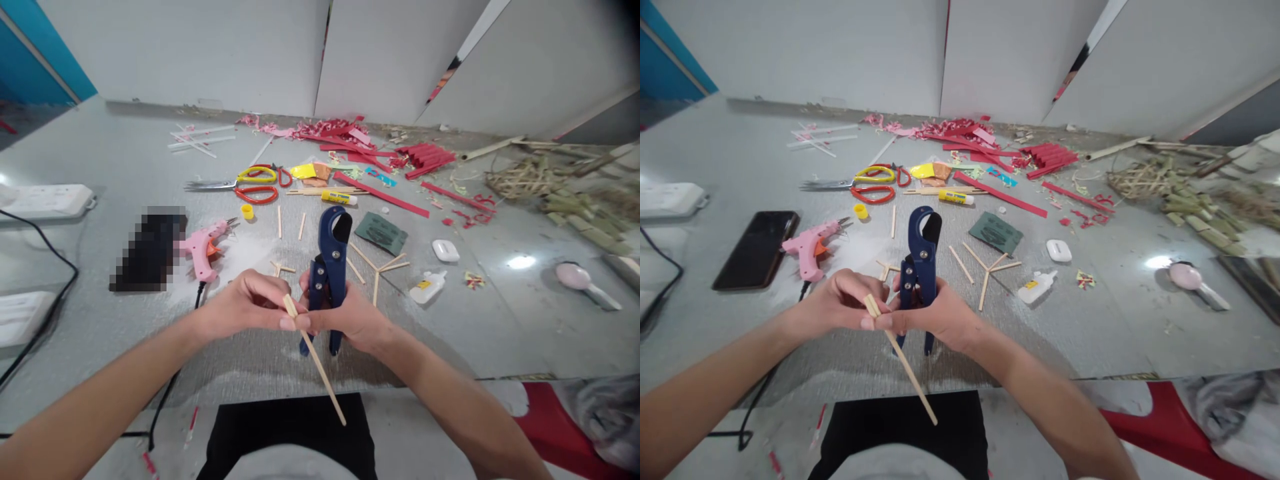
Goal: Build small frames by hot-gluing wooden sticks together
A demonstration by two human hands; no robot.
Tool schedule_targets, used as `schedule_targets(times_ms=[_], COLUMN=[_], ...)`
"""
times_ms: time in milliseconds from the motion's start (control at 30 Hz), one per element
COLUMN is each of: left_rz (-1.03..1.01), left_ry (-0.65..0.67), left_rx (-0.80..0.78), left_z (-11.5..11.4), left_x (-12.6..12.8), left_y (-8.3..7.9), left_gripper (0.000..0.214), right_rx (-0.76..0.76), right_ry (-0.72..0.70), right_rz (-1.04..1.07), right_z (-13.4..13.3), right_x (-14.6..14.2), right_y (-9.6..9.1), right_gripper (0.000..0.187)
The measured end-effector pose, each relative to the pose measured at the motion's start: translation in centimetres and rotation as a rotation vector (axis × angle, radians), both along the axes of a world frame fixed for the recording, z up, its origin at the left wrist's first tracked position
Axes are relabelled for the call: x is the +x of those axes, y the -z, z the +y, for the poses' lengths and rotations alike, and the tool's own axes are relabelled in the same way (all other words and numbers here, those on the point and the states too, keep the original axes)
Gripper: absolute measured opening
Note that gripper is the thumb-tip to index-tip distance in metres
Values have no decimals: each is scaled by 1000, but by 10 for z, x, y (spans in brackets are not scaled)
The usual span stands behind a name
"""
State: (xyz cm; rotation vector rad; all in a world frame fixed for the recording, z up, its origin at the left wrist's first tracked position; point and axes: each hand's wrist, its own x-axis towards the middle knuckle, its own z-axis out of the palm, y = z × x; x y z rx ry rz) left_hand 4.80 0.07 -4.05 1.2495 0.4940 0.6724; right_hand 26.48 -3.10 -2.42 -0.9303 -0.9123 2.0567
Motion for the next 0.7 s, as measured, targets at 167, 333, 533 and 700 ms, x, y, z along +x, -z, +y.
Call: schedule_targets(times_ms=[167,333,533,700], left_rz=[-19,-14,-13,7], left_ry=[12,25,21,17], left_rx=[15,11,13,34], left_z=[-1,0,0,-1], left_x=[-1,-1,-1,0], left_y=[1,1,-1,-2], left_gripper=[19,19,19,18], right_rx=[-2,-24,-22,-30], right_ry=[-15,-9,-9,-4], right_rz=[26,6,5,8], right_z=[1,-1,-2,0], right_x=[-1,-2,-1,-1], right_y=[-2,-3,-4,-3], right_gripper=[60,63,63,64])
